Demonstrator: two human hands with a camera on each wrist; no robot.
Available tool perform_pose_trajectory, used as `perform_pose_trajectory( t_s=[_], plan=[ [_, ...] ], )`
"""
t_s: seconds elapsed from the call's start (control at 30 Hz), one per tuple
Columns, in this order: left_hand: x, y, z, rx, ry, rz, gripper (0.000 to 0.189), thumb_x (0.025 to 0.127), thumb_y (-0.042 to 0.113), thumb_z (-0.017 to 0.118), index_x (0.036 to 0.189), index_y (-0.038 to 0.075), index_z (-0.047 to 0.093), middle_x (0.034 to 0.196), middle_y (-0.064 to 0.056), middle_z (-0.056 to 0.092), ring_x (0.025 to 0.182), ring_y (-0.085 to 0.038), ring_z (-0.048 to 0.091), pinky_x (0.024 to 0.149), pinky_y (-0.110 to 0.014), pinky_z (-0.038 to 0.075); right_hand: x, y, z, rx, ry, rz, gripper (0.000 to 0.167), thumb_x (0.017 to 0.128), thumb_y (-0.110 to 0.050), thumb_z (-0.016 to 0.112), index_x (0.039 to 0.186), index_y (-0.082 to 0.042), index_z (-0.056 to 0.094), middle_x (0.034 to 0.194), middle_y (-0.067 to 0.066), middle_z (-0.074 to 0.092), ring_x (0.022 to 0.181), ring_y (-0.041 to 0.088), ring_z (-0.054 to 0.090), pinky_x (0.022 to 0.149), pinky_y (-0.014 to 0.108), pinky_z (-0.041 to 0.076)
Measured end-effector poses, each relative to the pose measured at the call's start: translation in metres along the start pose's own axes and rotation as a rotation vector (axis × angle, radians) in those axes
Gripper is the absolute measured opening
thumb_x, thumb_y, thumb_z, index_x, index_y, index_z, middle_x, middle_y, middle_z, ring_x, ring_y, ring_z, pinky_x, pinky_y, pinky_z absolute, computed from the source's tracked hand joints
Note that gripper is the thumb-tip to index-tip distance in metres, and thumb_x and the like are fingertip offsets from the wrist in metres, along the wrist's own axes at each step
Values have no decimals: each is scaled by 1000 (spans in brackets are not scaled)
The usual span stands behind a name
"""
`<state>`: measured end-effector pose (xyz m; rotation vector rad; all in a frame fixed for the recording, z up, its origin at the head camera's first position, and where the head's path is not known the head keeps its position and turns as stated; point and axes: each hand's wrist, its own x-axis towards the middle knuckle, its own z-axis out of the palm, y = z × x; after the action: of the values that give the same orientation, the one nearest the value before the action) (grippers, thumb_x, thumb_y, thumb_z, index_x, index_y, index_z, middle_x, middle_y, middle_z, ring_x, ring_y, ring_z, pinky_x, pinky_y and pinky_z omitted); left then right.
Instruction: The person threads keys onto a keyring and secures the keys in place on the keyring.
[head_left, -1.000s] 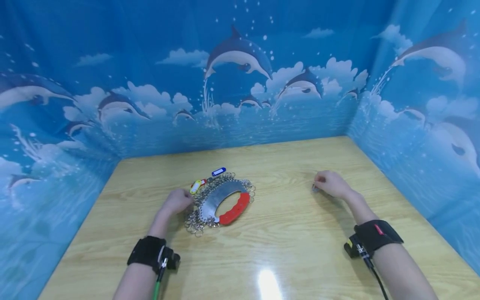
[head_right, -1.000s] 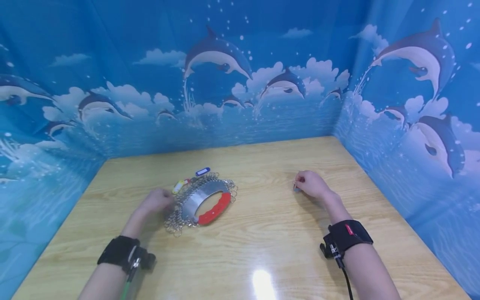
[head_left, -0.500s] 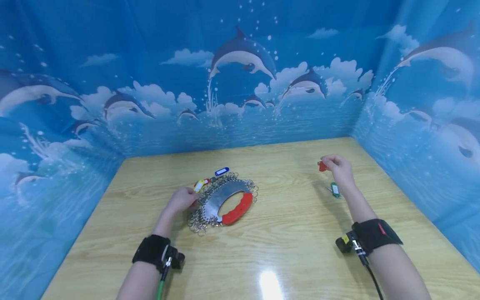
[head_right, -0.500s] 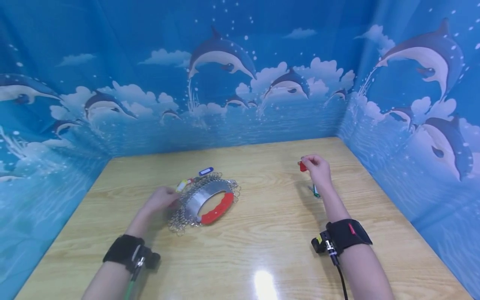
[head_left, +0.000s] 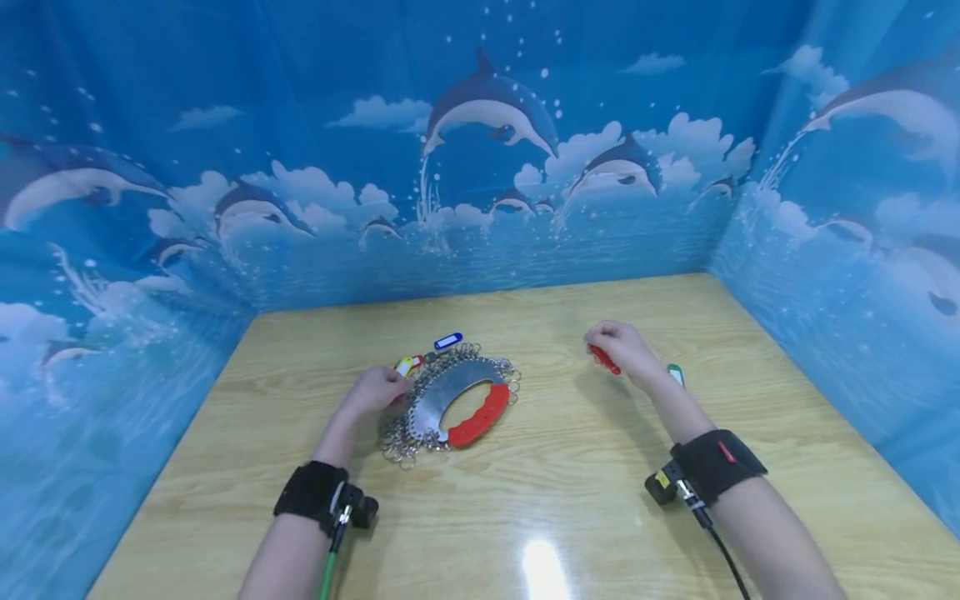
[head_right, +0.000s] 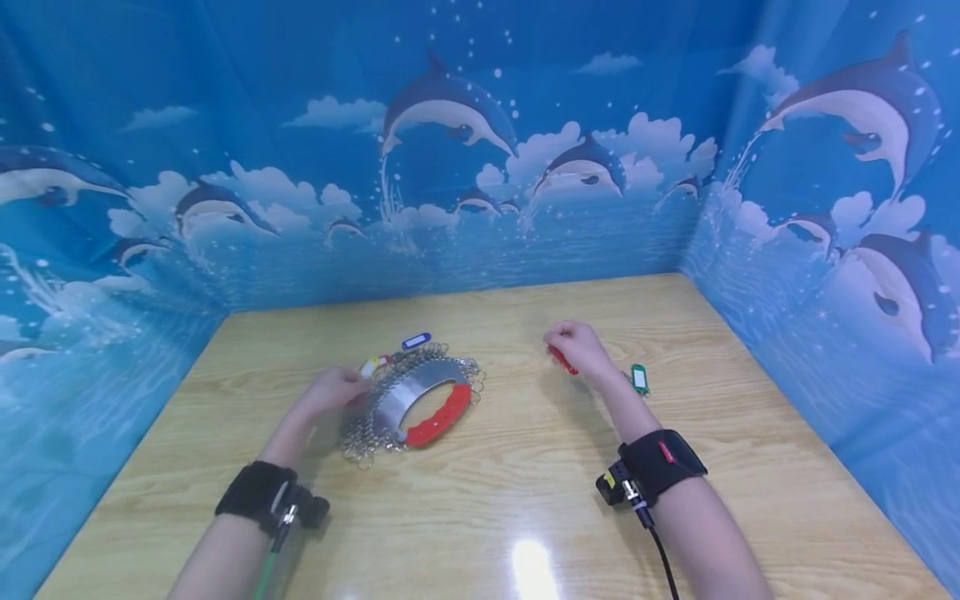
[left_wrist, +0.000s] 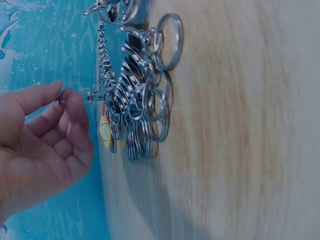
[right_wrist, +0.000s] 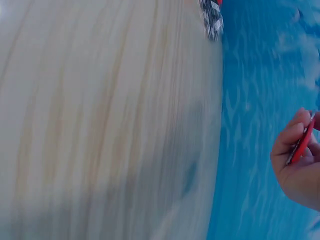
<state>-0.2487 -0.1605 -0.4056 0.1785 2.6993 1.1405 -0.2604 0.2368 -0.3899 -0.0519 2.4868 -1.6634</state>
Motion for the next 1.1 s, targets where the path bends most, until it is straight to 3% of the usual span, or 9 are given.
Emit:
perform_pose_trajectory(
  t_s=[0.17, 0.33, 0.5, 0.67, 0.87, 1.1],
  plan=[
    [3, -1, 3, -193, -74, -61, 19, 87, 5, 58, 94, -12, 64, 74, -10, 64, 63, -12, 59, 68, -31, 51, 9, -17, 44, -139, -159, -39, 21, 93, -13, 49, 100, 4, 59, 79, 18, 58, 53, 15, 46, 47, 27, 37],
    [8, 4, 4, -208, -118, -45, 20, 89, 5, 56, 95, -13, 64, 74, -12, 65, 64, -15, 61, 69, -33, 51, 19, -34, 88, -215, -271, -109, 20, 92, -11, 51, 98, 5, 60, 77, 13, 59, 52, 11, 44, 52, 26, 39],
    [12, 6, 6, -209, -135, -31, 21, 90, 7, 55, 92, -12, 65, 71, -9, 64, 64, -15, 61, 70, -33, 51, 28, -46, 121, -171, -412, -98, 21, 93, -9, 50, 100, 8, 60, 74, 13, 60, 55, 12, 50, 53, 26, 41],
    [14, 10, 7, -283, -115, -45, 23, 90, 6, 54, 96, -15, 62, 76, -15, 65, 65, -14, 62, 72, -33, 52, 36, -50, 144, -193, -390, -109, 19, 91, -9, 54, 98, 5, 64, 70, 5, 59, 57, 11, 51, 57, 24, 42],
    [13, 10, 6, -288, -80, -71, 23, 89, 6, 55, 94, -15, 63, 75, -14, 65, 65, -17, 64, 70, -34, 53, 42, -46, 170, -214, -375, -69, 16, 90, -11, 57, 95, 0, 67, 72, 4, 62, 58, 11, 54, 58, 24, 45],
    [8, -1, 6, -358, -115, -84, 23, 92, 2, 50, 101, -16, 60, 78, -15, 65, 65, -14, 63, 72, -32, 52, 39, -46, 192, -154, -400, -32, 15, 89, -8, 57, 90, 4, 66, 65, 7, 60, 53, 14, 54, 50, 25, 47]
  ],
)
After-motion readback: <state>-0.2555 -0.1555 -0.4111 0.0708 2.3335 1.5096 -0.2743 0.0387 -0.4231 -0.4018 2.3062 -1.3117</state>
